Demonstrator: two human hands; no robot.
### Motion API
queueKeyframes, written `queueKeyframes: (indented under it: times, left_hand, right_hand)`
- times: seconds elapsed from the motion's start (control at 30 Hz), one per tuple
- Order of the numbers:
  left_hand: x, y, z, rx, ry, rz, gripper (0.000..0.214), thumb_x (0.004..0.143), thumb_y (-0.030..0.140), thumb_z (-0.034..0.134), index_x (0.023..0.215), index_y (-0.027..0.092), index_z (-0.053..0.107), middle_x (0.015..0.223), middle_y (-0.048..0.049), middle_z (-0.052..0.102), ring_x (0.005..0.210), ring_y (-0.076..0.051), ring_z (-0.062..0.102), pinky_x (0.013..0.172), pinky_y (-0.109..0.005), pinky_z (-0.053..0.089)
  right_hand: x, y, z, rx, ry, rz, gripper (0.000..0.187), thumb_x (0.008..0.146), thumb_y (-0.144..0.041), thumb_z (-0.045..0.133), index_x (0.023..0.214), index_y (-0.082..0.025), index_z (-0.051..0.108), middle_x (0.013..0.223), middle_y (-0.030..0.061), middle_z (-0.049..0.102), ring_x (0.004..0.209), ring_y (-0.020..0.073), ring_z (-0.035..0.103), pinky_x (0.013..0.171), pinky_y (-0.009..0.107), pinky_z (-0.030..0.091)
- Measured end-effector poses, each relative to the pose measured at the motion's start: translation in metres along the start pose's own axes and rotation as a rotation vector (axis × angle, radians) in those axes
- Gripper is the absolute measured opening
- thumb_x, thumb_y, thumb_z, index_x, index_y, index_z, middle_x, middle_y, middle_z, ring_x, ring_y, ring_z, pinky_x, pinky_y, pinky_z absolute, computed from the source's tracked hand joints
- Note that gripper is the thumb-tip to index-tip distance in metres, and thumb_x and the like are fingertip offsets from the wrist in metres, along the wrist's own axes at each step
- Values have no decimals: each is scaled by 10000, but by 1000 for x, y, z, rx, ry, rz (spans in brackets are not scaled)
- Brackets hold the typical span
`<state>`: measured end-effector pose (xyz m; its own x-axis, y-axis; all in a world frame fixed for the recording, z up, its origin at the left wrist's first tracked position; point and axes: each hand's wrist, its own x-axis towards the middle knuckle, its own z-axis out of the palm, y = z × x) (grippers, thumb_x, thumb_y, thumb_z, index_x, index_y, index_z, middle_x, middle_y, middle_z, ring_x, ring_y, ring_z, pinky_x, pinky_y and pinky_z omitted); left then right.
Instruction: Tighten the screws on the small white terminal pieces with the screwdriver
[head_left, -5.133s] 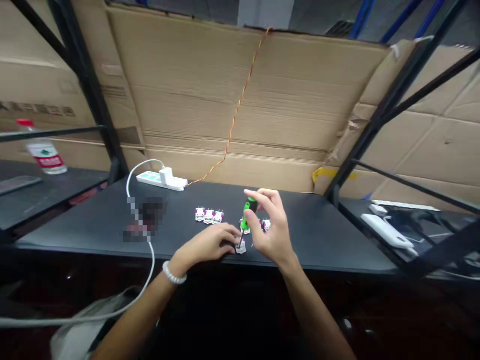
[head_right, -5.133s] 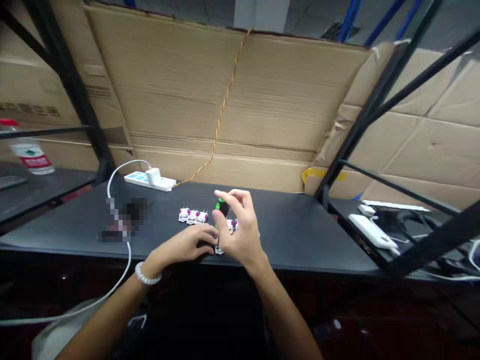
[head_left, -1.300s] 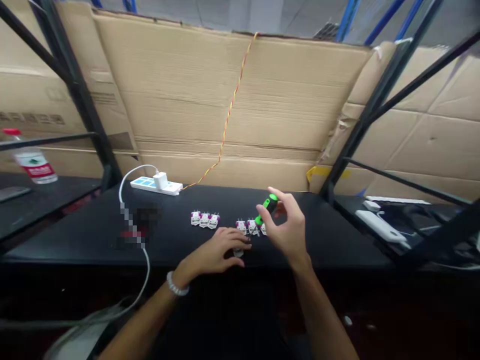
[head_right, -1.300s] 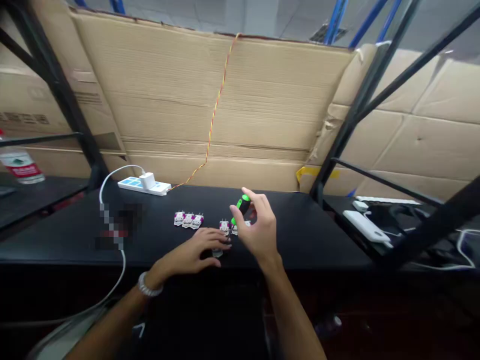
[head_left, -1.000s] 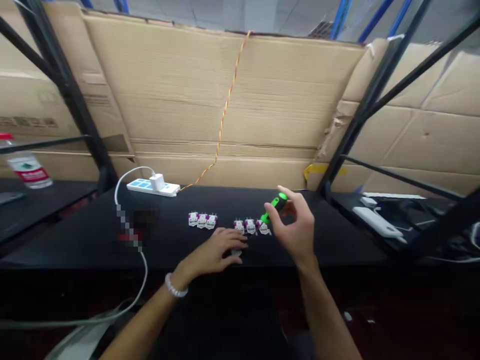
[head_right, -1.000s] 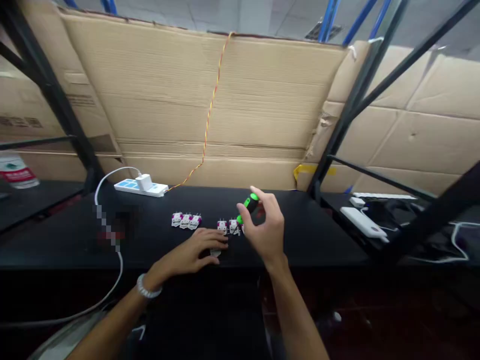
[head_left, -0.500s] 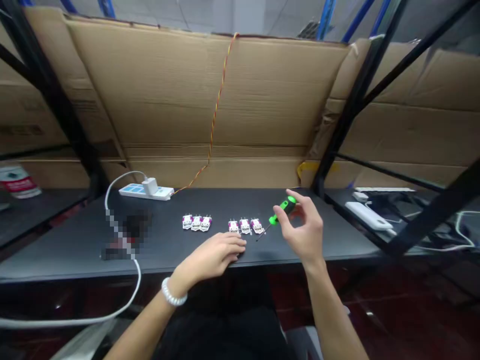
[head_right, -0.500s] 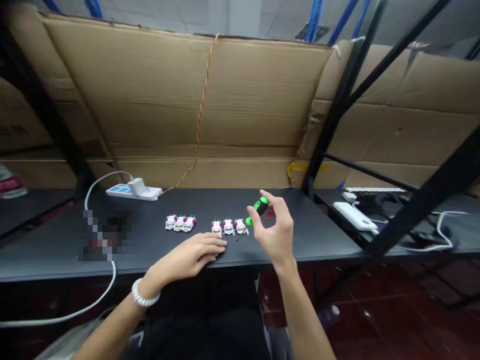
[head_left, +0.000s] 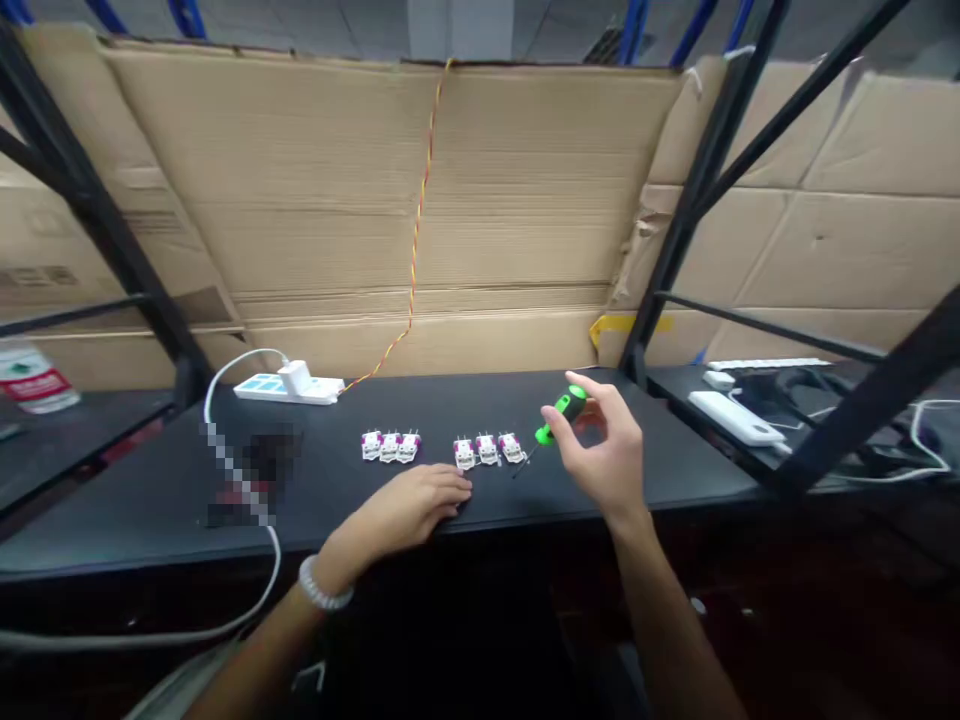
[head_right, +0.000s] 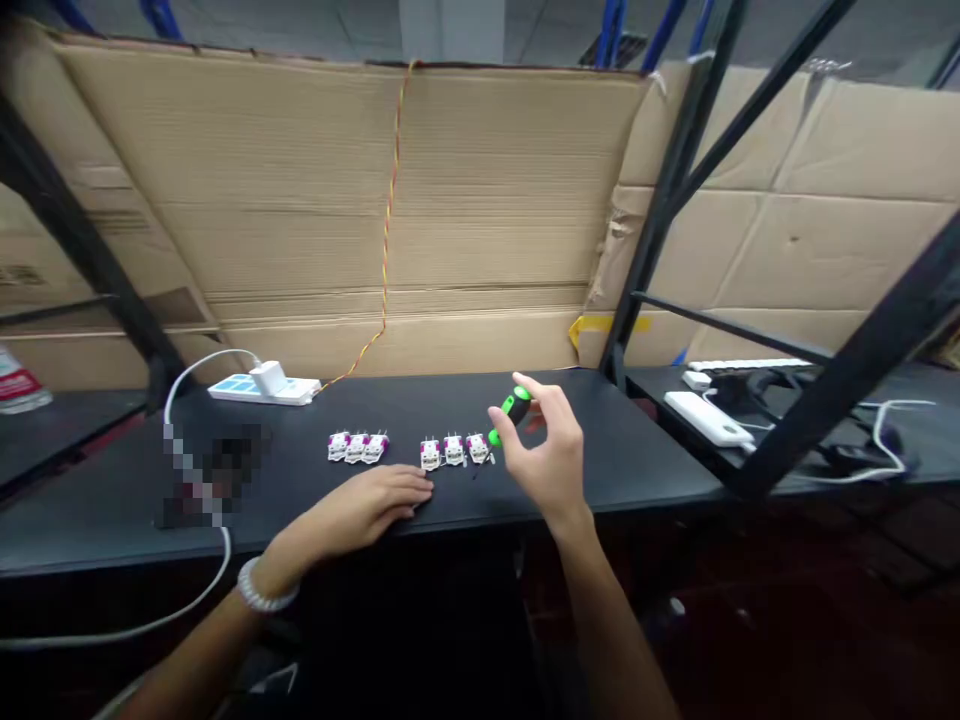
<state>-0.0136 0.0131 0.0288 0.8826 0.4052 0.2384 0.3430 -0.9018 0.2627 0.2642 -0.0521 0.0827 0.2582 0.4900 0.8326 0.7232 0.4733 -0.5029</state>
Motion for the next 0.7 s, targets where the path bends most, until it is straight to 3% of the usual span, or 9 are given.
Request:
queueKeyframes:
  times: [0.17, 0.37, 0.7]
  left_hand:
    - [-15, -24, -6, -9, 36, -40, 301, 1037, 197, 566, 1264, 238, 758, 1354, -87, 751, 1314, -256, 670, 1193, -455, 499]
    - [-5, -47, -12, -22, 27, -70, 286, 1048, 234, 558, 1249, 248, 760, 1351, -83, 747, 1298, -245, 669, 1176, -454, 507]
    - [10, -57, -14, -113, 24, -50, 245, 1030, 222, 585, 1193, 235, 767, 1360, -91, 730, 1310, -240, 657, 1165, -431, 505]
  right_hand:
    - [0, 1, 1, 6, 6, 3, 411, 938, -383, 746, 1316, -238, 678, 974, 34, 655, 746, 180, 597, 717, 371, 565]
    - [1, 0, 1, 25, 9, -11, 396, 942, -362, 744, 1313, -243, 676, 980, 28, 652, 763, 178, 608, 713, 358, 564]
    - [3, 5, -5, -5, 36, 1, 392, 945, -394, 736, 1303, -245, 679, 969, 32, 653, 755, 184, 611, 719, 370, 573]
